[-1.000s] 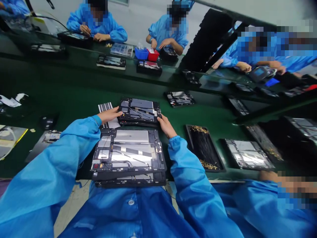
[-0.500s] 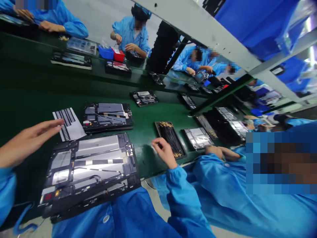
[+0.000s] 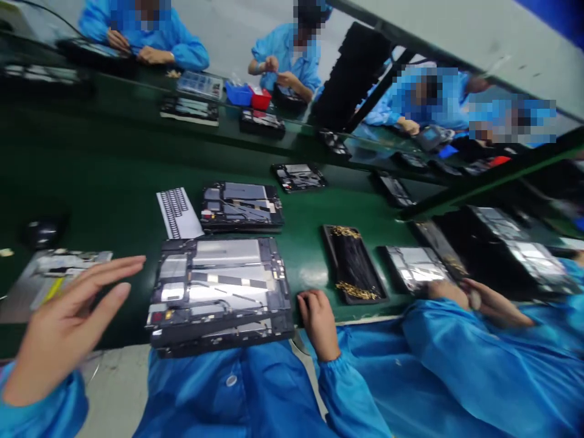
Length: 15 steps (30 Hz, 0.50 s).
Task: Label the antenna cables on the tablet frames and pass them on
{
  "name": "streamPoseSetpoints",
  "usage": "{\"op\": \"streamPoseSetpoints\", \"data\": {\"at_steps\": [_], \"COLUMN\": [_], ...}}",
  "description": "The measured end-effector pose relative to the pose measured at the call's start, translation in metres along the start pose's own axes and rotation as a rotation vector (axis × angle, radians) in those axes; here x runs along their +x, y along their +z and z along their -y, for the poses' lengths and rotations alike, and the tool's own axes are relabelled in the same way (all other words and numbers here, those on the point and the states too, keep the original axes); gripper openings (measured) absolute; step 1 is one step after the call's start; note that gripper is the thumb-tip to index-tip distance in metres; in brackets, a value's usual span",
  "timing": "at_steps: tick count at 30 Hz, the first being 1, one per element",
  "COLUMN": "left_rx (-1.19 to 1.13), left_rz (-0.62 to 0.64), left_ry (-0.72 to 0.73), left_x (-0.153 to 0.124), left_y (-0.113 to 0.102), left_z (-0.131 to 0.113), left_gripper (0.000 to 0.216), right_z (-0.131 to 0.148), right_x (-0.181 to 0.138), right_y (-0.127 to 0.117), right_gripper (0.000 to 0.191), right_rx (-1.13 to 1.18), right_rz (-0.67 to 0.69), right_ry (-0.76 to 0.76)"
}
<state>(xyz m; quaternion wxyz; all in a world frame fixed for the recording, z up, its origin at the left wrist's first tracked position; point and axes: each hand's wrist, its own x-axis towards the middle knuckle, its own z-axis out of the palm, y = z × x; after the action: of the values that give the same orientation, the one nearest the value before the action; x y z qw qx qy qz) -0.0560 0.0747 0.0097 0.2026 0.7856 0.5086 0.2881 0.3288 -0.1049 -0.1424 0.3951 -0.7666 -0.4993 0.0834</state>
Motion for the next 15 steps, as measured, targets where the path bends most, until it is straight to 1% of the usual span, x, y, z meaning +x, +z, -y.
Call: {"op": "streamPoseSetpoints", "data": {"at_steps": [2, 4, 6, 7, 8, 9, 10, 12, 13, 14, 15], "left_rx": [-0.097, -0.136, -0.140, -0.139, -0.133, -0.125, -0.116, -0.094, -0.080, -0.065, -0.051], "left_rz": [-0.033, -0.038, -0.018, 0.003, 0.028, 0.051, 0.064, 0.062, 0.048, 0.033, 0.019], "left_ry": [0.061, 0.111, 0.166, 0.213, 0.278, 0.353, 0.430, 0.552, 0.592, 0.616, 0.630], "left_x": [-0.014, -0.029, -0.041, -0.045, -0.048, -0.051, -0.052, -0.053, -0.054, -0.055, -0.056], "left_y": [0.000, 0.002, 0.006, 0.010, 0.014, 0.019, 0.025, 0.036, 0.041, 0.046, 0.049], "left_z": [-0.008, -0.012, -0.012, -0.012, -0.012, -0.012, -0.012, -0.010, -0.010, -0.009, -0.009], "left_gripper": [0.032, 0.037, 0.042, 0.043, 0.043, 0.040, 0.036, 0.027, 0.024, 0.021, 0.018], "right_z": [0.001, 0.008, 0.028, 0.044, 0.063, 0.084, 0.106, 0.146, 0.161, 0.173, 0.180], "right_x": [0.001, 0.003, 0.005, 0.005, 0.006, 0.007, 0.008, 0.010, 0.011, 0.012, 0.013], "right_y": [-0.002, -0.010, -0.022, -0.028, -0.032, -0.033, -0.031, -0.019, -0.010, 0.000, 0.009], "right_gripper": [0.032, 0.033, 0.026, 0.020, 0.013, 0.008, 0.007, 0.016, 0.020, 0.022, 0.022], "right_rx": [0.013, 0.024, 0.033, 0.041, 0.056, 0.077, 0.104, 0.156, 0.172, 0.177, 0.169], "right_rz": [-0.031, -0.096, -0.185, -0.216, -0.204, -0.145, -0.048, 0.179, 0.265, 0.311, 0.327], "right_ry": [-0.017, -0.023, -0.010, -0.011, -0.046, -0.121, -0.236, -0.521, -0.647, -0.737, -0.795]}}
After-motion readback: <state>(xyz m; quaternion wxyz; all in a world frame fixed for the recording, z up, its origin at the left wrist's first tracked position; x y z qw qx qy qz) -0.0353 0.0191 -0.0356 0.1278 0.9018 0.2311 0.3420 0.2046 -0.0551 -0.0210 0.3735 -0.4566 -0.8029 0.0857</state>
